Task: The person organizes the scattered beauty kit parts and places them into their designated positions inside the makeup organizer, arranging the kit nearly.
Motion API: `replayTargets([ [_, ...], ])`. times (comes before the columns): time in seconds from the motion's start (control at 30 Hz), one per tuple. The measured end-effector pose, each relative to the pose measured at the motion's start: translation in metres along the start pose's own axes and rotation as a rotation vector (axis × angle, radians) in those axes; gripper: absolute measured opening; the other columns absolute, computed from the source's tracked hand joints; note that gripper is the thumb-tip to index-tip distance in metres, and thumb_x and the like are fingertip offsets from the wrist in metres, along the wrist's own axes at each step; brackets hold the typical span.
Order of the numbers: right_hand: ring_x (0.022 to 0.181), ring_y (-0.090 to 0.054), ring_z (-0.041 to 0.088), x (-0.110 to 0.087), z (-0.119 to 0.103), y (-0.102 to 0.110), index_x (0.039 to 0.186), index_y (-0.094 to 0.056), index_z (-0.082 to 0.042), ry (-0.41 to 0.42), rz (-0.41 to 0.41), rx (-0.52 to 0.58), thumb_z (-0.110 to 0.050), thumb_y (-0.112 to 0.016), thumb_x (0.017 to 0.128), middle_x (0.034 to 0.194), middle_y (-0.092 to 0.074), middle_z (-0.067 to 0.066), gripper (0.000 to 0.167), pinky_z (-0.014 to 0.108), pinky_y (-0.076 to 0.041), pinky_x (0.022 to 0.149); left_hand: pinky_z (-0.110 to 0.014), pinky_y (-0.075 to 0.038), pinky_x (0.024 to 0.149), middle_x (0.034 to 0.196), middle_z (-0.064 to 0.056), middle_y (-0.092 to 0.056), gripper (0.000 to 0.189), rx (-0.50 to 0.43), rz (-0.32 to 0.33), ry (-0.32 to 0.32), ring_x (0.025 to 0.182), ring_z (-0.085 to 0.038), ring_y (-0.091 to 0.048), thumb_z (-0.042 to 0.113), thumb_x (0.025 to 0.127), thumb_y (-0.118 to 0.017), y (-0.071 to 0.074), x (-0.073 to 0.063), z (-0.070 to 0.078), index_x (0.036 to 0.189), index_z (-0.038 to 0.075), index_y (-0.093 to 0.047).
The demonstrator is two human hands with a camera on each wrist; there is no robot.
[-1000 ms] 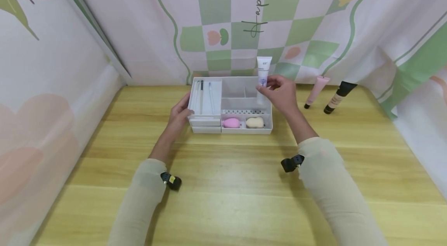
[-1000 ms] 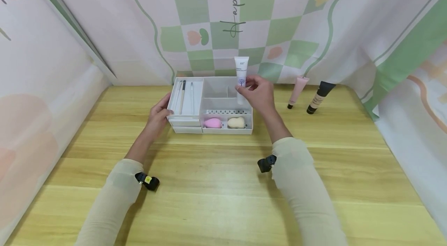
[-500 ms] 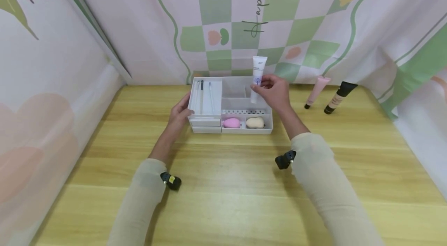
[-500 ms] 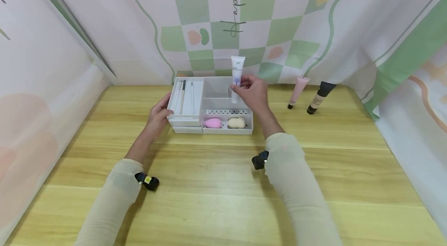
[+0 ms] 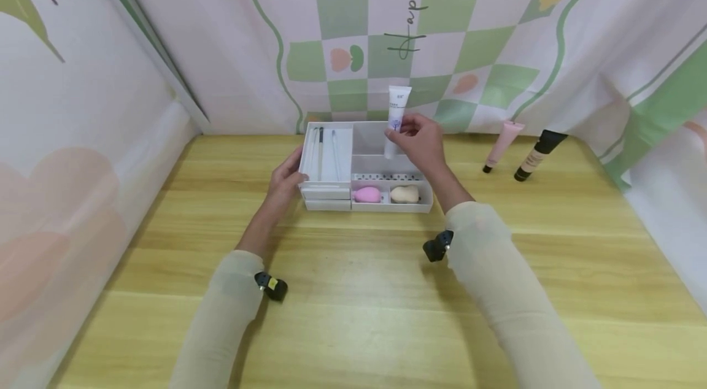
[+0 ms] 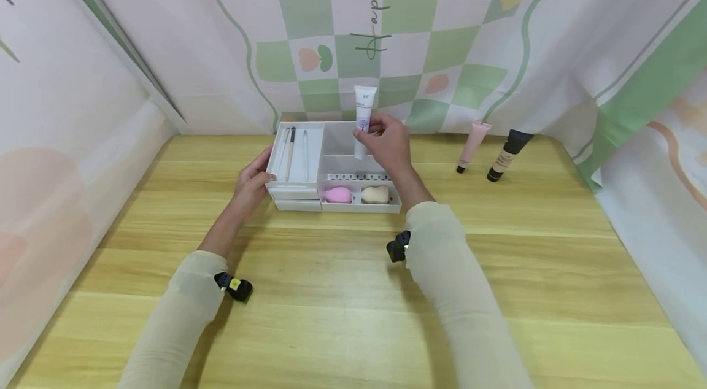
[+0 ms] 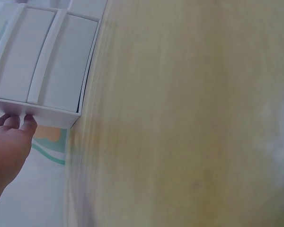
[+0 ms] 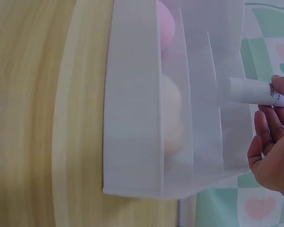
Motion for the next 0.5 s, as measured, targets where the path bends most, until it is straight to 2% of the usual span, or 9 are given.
replayTargets([
  [0.3, 0.084, -0.058, 0.013, 0.006, -0.007, -0.017, 0.114, -0.068, 0.001, -0.027, -0.005, 0.018, -0.019, -0.077, 0.088, 0.101, -0.070, 0.014, 0.034, 0.016, -0.050, 0.070, -0.042, -0.026, 0.130, 0.170, -0.011, -0.024, 0.074, 0.010, 0.001, 0.006, 0.158, -0.028, -0.026, -0.004, 0.089, -0.047, 0.001, 0.001, -0.002, 0.160, 0.004, -0.026],
  [0.5, 0.088, -0.060, 0.016, 0.005, -0.009, -0.028, 0.117, -0.067, -0.001, -0.038, -0.009, 0.005, -0.019, -0.077, 0.088, 0.105, -0.070, 0.015, 0.036, 0.021, -0.051, 0.073, -0.042, -0.025, 0.130, 0.171, -0.008, -0.023, 0.074, 0.016, -0.014, 0.015, 0.159, -0.025, -0.024, -0.003, 0.090, -0.047, 0.001, 0.002, -0.003, 0.161, 0.006, -0.026],
])
Point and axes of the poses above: each hand's wrist, its own x-axis towards the middle knuckle, its own y-axis out of the back of the hand, z = x × y, the point moved 9 cm from there along x, towards the middle knuckle
